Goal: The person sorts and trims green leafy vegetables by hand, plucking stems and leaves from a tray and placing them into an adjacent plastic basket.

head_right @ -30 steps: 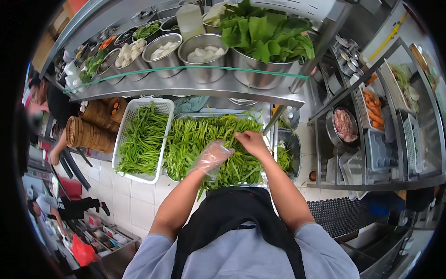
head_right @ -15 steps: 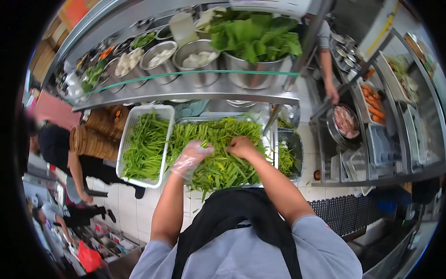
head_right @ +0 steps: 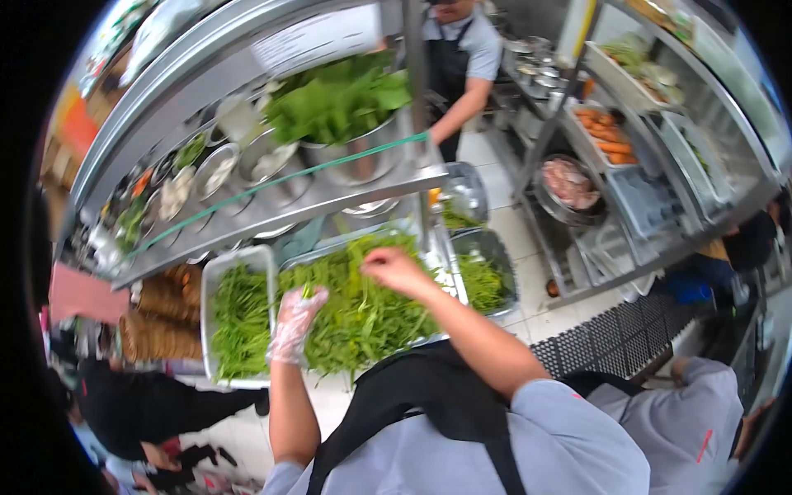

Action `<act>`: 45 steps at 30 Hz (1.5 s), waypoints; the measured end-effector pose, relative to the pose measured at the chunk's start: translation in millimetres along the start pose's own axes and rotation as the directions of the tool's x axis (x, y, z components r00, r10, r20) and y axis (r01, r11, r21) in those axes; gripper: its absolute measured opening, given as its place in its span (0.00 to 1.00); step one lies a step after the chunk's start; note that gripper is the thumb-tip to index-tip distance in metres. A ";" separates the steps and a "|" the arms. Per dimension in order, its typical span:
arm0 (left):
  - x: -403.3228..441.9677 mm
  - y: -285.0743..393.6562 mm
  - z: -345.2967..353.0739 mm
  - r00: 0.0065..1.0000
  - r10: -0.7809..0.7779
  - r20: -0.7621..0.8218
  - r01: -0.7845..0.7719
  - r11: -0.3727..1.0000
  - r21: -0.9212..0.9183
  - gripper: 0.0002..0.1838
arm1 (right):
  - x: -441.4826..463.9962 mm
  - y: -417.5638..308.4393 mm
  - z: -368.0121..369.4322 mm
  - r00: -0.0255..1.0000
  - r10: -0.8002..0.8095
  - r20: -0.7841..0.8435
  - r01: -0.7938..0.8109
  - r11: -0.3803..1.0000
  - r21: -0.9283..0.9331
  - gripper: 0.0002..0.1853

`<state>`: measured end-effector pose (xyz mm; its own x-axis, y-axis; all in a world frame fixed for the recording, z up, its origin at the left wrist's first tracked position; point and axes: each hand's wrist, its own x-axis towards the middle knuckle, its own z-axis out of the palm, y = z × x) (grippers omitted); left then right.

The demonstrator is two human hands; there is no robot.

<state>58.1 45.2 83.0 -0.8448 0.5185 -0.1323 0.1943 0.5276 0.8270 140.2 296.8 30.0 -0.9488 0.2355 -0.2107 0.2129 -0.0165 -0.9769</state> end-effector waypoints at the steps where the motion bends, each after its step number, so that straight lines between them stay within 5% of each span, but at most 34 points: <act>1: 0.9 12.4 -6.7 1.000 0.002 -0.013 -0.002 1.000 0.003 0.14 | 0.9 -1.4 -5.9 1.000 -0.011 0.025 0.008 0.994 0.105 0.12; 6: -5.8 65.3 4.5 0.998 0.051 0.025 -0.046 0.982 -0.185 0.11 | -11.9 -13.3 -1.5 1.000 -0.004 0.018 0.001 0.990 0.139 0.11; 14: 8.5 32.3 50.4 0.998 0.048 0.039 -0.033 0.947 -0.319 0.10 | -22.0 -4.9 13.3 0.996 -0.028 0.081 0.016 0.990 0.138 0.09; 18: 5.0 28.3 49.6 0.998 0.060 0.034 -0.053 0.983 -0.175 0.14 | -27.6 -6.8 14.8 0.993 -0.004 0.116 -0.010 0.992 0.123 0.09; 20: 9.2 18.1 50.0 0.971 0.236 -0.044 -0.233 0.970 0.061 0.13 | -26.2 -8.2 14.9 0.996 0.045 0.074 -0.056 0.986 0.159 0.07; 24: -3.5 40.7 26.7 0.993 0.103 0.057 -0.106 0.993 0.054 0.13 | -13.5 2.5 1.3 0.986 0.075 -0.147 -0.009 0.916 0.402 0.05; 26: -5.1 44.7 21.4 0.990 0.116 0.084 -0.123 0.989 0.082 0.14 | -12.3 2.2 -11.3 0.999 0.040 0.024 -0.046 0.840 0.541 0.10; 28: -0.7 30.4 25.7 0.985 0.056 0.163 -0.074 0.992 0.107 0.16 | -25.6 -22.1 -4.4 0.997 0.021 0.074 -0.053 0.887 0.458 0.14; 30: 7.6 -12.7 43.8 0.860 0.508 0.042 -0.508 0.849 0.144 0.13 | -29.2 -41.4 13.5 0.986 -0.002 0.164 -0.045 0.958 0.283 0.22; 32: 5.0 4.0 33.6 0.876 0.468 0.119 -0.475 0.879 0.038 0.16 | -16.3 -23.6 14.7 0.958 -0.063 0.281 0.015 0.985 0.169 0.17; 34: 1.5 -6.6 38.3 0.839 0.543 -0.028 -0.533 0.833 0.148 0.20 | -13.0 -18.3 13.4 0.927 -0.094 0.364 -0.009 0.962 0.272 0.07; 35: 5.9 -13.2 37.9 0.883 0.468 0.030 -0.467 0.875 0.126 0.21 | -15.5 -21.1 12.4 0.927 -0.043 0.373 -0.062 0.962 0.265 0.05; 36: 8.0 -18.6 37.6 0.916 0.391 0.093 -0.399 0.912 0.096 0.21 | -20.2 -31.8 15.0 0.931 0.020 0.363 -0.108 0.969 0.224 0.05; 38: 1.3 -16.2 34.2 0.910 0.413 -0.050 -0.405 0.907 0.115 0.20 | -21.7 -33.9 13.8 0.920 0.020 0.392 -0.083 0.986 0.144 0.07; 42: -3.3 0.5 7.7 0.927 0.314 0.206 -0.340 0.934 0.106 0.26 | -6.3 -5.3 5.2 0.911 0.007 0.412 0.015 0.999 -0.048 0.11; 45: -6.2 -6.2 10.1 0.923 0.366 0.123 -0.379 0.919 0.107 0.29 | -9.5 -5.6 6.3 0.944 -0.028 0.328 -0.043 0.978 0.206 0.15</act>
<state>67.1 45.5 73.2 -0.6469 0.7542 0.1129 0.5516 0.3606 0.7521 146.5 288.5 37.3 -0.9784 -0.0955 -0.1832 0.2006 -0.2260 -0.9533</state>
